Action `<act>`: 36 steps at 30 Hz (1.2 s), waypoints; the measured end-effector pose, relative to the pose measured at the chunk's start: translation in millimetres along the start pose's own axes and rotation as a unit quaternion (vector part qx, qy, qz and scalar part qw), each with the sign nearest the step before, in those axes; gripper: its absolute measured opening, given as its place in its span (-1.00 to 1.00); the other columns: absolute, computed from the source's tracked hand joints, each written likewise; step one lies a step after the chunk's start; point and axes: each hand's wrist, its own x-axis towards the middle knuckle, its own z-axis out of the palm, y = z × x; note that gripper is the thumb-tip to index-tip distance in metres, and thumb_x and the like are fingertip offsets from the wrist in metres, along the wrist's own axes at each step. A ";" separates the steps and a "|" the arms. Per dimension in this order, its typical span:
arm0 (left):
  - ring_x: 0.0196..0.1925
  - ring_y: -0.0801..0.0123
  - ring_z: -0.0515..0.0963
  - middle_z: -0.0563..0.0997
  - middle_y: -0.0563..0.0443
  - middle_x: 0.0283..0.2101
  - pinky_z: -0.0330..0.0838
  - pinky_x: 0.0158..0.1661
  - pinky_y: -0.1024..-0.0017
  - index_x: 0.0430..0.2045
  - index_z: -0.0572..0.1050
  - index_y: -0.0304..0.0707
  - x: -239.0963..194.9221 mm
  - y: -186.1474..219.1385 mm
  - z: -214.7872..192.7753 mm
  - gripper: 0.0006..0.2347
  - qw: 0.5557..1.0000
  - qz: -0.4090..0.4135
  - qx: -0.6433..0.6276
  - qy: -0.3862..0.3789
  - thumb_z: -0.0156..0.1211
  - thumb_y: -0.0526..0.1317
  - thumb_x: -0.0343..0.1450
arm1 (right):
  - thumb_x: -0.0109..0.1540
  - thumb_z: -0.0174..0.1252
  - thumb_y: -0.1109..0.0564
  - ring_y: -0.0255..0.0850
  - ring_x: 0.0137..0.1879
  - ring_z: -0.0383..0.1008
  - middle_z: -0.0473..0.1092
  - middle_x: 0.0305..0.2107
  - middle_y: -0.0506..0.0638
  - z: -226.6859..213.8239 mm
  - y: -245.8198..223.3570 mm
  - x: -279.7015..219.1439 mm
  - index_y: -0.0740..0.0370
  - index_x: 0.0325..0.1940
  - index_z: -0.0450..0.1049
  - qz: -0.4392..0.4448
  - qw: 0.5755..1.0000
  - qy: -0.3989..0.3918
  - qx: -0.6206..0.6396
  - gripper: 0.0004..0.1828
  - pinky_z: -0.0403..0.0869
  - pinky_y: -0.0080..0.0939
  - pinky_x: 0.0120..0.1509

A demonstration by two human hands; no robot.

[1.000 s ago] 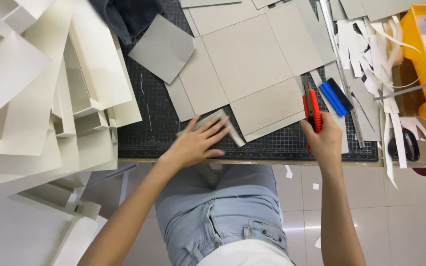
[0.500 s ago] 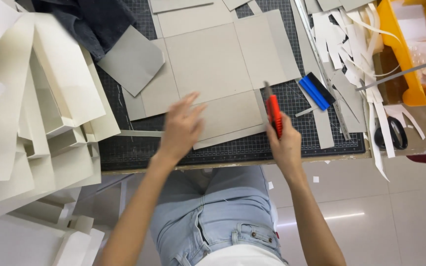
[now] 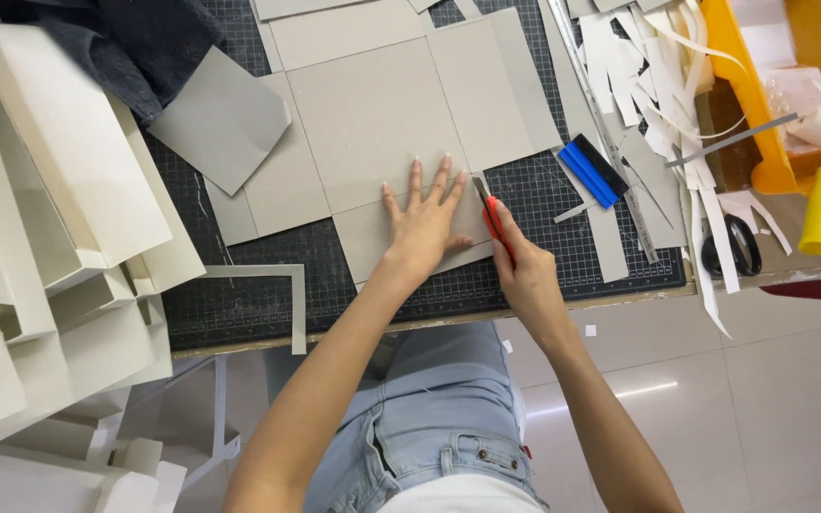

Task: The person applies glue to gray paperboard pieces using a roller, then aligns and presses them together with a blue squeegee. They trim excess edges with a utility knife and repeat the process on additional pieces, building up a stack of assembled parts.

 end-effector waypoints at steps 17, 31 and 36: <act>0.53 -0.22 -0.40 -0.28 0.09 0.56 -0.46 0.20 -0.64 0.48 -0.08 0.11 1.2 -0.3 5.5 -0.13 1.000 0.000 0.014 -0.006 0.34 0.14 0.31 | 0.34 0.03 0.21 0.37 0.01 0.47 0.46 -0.11 0.48 3.5 10.1 15.4 0.05 0.45 0.24 -0.002 0.998 -0.032 -0.059 -0.44 0.49 0.31 0.00; 0.55 -0.08 -0.39 -0.32 0.20 0.56 -0.42 0.27 -0.54 0.48 -0.13 0.23 -0.6 -0.6 4.9 -0.14 0.999 -0.018 0.048 -0.006 0.28 0.24 0.33 | 0.31 0.05 0.20 0.41 -0.26 0.53 0.46 -0.29 0.60 -30.6 -3.1 0.2 0.00 0.46 0.26 0.016 0.976 -0.140 -0.167 -0.40 0.57 0.21 -0.33; 0.55 -0.06 -0.40 -0.33 0.22 0.55 -0.41 0.28 -0.52 0.48 -0.13 0.25 -1.4 0.8 2.8 -0.16 0.998 -0.019 0.051 -0.011 0.24 0.25 0.35 | 0.29 0.04 0.20 0.35 -0.28 0.56 0.49 -0.30 0.52 -42.1 -1.0 -40.3 -0.01 0.47 0.24 0.040 0.972 -0.161 -0.164 -0.37 0.58 0.19 -0.31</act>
